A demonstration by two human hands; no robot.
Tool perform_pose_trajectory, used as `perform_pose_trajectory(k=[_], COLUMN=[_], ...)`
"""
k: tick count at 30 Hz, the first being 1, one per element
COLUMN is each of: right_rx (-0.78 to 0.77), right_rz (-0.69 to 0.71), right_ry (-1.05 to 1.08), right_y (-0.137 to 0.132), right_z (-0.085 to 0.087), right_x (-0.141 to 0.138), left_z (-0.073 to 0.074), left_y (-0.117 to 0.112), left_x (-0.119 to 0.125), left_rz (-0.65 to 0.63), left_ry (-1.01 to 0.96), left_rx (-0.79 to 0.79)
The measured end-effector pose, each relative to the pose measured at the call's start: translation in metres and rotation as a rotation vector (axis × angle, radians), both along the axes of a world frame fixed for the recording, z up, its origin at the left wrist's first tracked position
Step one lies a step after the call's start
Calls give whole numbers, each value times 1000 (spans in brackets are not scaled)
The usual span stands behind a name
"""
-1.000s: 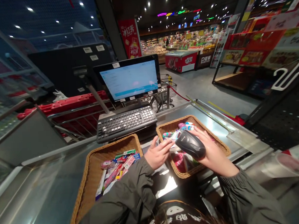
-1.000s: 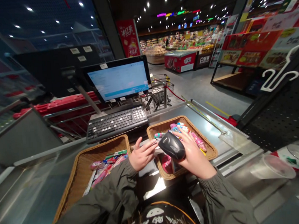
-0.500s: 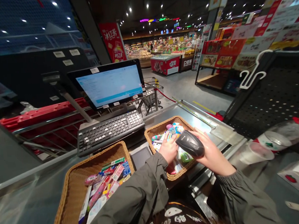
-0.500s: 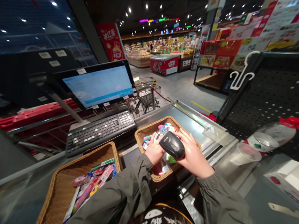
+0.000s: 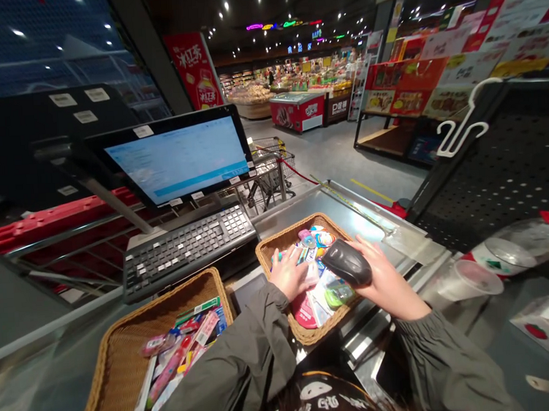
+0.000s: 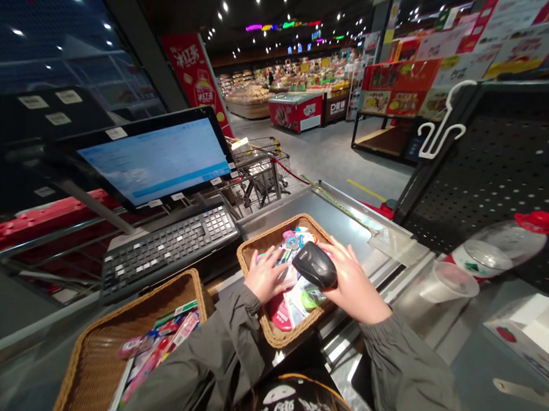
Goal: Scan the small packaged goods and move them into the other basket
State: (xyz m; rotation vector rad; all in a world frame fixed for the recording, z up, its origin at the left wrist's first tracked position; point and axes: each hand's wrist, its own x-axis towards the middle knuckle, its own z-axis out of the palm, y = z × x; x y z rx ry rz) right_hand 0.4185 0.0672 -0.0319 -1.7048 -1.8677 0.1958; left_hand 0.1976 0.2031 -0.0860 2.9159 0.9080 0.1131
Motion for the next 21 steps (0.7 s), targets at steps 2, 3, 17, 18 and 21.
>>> perform_pose_trajectory(k=[2, 3, 17, 18, 21], right_rx=[-39, -52, -50, -51, -47], right_rz=[20, 32, 33, 33, 35], right_ry=[-25, -32, -19, -20, -15], right_y=[4, 5, 3, 2, 1], right_z=[-3, -4, -2, -2, 1], right_x=[1, 1, 5, 6, 6], left_z=[-1, -2, -16, -16, -16], left_y=[8, 13, 60, 61, 62], left_x=[-8, -10, 0, 0, 3], left_rz=[49, 64, 14, -4, -40], left_ry=[83, 131, 375, 384, 357], left_rx=[-12, -25, -139, -146, -137])
